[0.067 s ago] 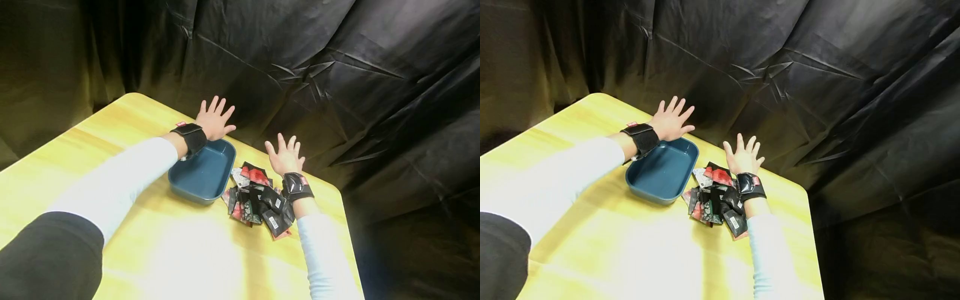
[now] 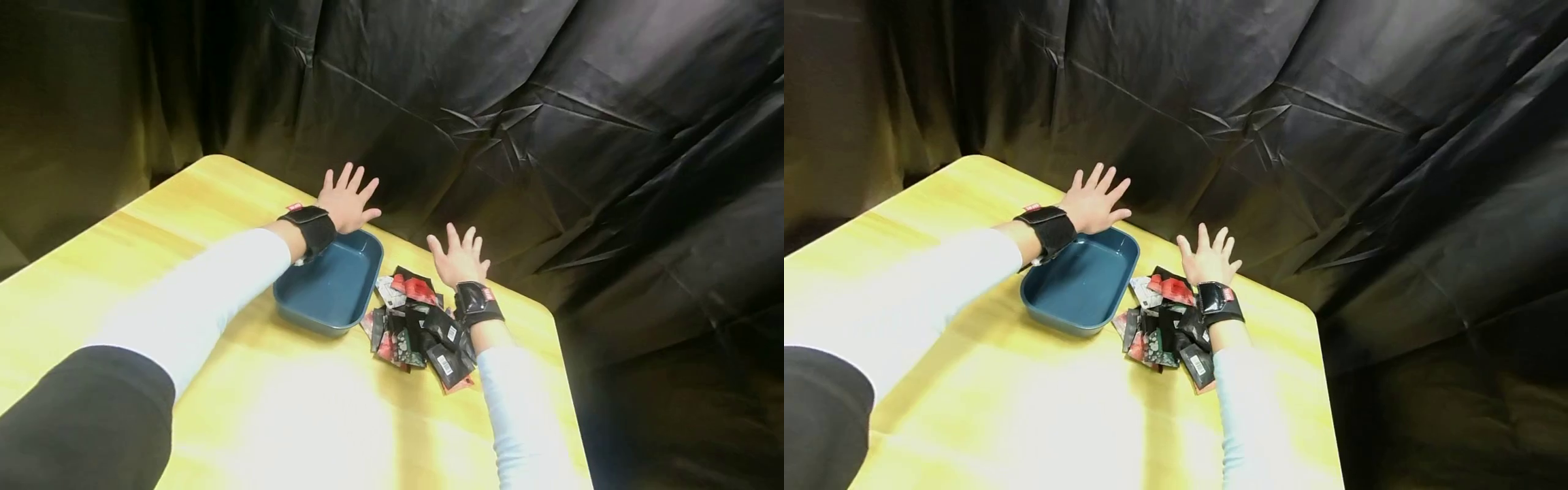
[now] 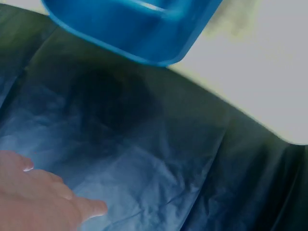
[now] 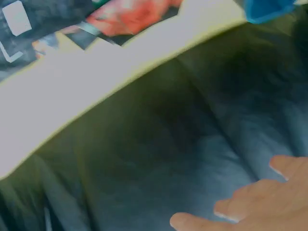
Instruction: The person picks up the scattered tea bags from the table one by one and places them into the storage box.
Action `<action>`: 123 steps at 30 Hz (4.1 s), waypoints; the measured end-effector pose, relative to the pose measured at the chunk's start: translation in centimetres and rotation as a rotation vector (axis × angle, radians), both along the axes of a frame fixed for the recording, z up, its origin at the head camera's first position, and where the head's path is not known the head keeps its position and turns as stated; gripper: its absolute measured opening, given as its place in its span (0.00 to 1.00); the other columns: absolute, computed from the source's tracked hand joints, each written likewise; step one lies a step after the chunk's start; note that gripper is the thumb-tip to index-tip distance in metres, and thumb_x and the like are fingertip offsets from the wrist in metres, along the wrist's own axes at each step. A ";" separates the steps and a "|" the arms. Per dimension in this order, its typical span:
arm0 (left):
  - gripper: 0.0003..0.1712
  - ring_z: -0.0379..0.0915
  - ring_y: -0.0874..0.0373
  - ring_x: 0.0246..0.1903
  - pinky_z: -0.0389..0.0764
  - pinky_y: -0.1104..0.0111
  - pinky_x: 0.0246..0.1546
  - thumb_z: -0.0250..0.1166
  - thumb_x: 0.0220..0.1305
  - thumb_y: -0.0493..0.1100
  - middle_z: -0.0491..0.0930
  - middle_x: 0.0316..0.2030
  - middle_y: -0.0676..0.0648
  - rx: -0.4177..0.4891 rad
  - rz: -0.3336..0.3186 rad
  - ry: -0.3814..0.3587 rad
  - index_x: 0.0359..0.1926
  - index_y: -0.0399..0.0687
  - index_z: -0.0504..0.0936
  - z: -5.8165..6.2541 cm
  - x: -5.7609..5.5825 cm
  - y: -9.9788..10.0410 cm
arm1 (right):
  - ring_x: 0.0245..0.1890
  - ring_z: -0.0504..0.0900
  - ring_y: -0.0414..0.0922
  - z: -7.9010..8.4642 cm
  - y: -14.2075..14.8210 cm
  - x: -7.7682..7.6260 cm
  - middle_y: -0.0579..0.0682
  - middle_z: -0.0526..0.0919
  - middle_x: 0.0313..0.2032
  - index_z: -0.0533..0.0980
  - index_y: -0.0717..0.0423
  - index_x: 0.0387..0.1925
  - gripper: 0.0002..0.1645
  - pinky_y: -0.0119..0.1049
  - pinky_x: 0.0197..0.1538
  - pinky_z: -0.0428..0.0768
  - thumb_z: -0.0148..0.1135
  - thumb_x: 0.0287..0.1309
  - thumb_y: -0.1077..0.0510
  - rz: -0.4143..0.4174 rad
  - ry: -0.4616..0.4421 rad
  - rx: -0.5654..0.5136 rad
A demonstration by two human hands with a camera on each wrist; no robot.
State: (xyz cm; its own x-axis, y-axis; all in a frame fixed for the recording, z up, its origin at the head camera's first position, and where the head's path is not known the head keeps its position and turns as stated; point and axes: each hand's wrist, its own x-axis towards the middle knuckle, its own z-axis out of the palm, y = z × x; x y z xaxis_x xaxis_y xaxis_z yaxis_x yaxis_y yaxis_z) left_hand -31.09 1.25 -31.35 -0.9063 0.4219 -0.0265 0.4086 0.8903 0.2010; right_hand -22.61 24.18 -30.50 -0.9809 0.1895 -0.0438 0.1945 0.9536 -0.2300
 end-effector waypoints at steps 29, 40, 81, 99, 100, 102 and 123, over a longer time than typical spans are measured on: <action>0.41 0.28 0.34 0.71 0.36 0.38 0.66 0.45 0.69 0.60 0.40 0.71 0.29 0.025 0.016 -0.011 0.73 0.42 0.44 -4.1 0.2 -4.2 | 0.72 0.41 0.60 -4.2 6.9 6.1 0.66 0.40 0.72 0.50 0.48 0.72 0.41 0.66 0.64 0.53 0.35 0.65 0.32 -0.004 -0.107 -0.073; 0.42 0.44 0.31 0.68 0.53 0.40 0.63 0.46 0.70 0.55 0.46 0.69 0.26 0.025 0.051 -0.135 0.73 0.37 0.41 -8.0 0.3 -4.7 | 0.70 0.54 0.59 -9.9 7.8 6.5 0.62 0.54 0.70 0.57 0.51 0.70 0.39 0.57 0.66 0.58 0.51 0.60 0.43 0.137 -0.218 -0.104; 0.41 0.76 0.41 0.36 0.78 0.52 0.39 0.50 0.63 0.33 0.63 0.58 0.22 0.090 0.057 -0.157 0.70 0.25 0.39 -10.9 -0.1 -3.4 | 0.24 0.82 0.45 -7.1 -7.4 1.6 0.47 0.86 0.26 0.79 0.50 0.48 0.16 0.35 0.20 0.74 0.57 0.58 0.58 0.571 0.456 0.405; 0.44 0.70 0.50 0.21 0.72 0.64 0.21 0.52 0.62 0.33 0.60 0.59 0.22 0.084 0.074 -0.172 0.70 0.26 0.35 -10.4 -0.4 -4.5 | 0.62 0.69 0.57 -6.3 -1.4 2.8 0.58 0.66 0.66 0.64 0.46 0.66 0.44 0.54 0.57 0.72 0.59 0.51 0.32 0.400 0.101 0.081; 0.44 0.70 0.50 0.21 0.72 0.63 0.21 0.52 0.62 0.33 0.61 0.59 0.22 0.082 0.075 -0.169 0.70 0.26 0.35 -10.4 -0.5 -4.6 | 0.63 0.68 0.58 -6.4 -0.3 3.0 0.58 0.65 0.66 0.64 0.46 0.65 0.43 0.55 0.59 0.71 0.59 0.52 0.33 0.374 0.092 0.078; 0.44 0.71 0.50 0.21 0.73 0.63 0.22 0.52 0.62 0.33 0.61 0.59 0.22 0.075 0.073 -0.163 0.70 0.26 0.35 -10.3 -0.6 -4.8 | 0.63 0.68 0.59 -6.7 1.8 3.5 0.60 0.65 0.66 0.64 0.48 0.65 0.42 0.56 0.59 0.70 0.59 0.53 0.34 0.321 0.066 0.075; 0.45 0.73 0.47 0.25 0.76 0.59 0.26 0.52 0.61 0.32 0.60 0.58 0.20 0.081 0.078 -0.164 0.69 0.24 0.35 -10.7 -0.6 -5.3 | 0.65 0.57 0.68 -11.9 13.3 5.2 0.71 0.54 0.67 0.59 0.56 0.68 0.40 0.66 0.60 0.60 0.59 0.56 0.52 0.087 -0.266 0.015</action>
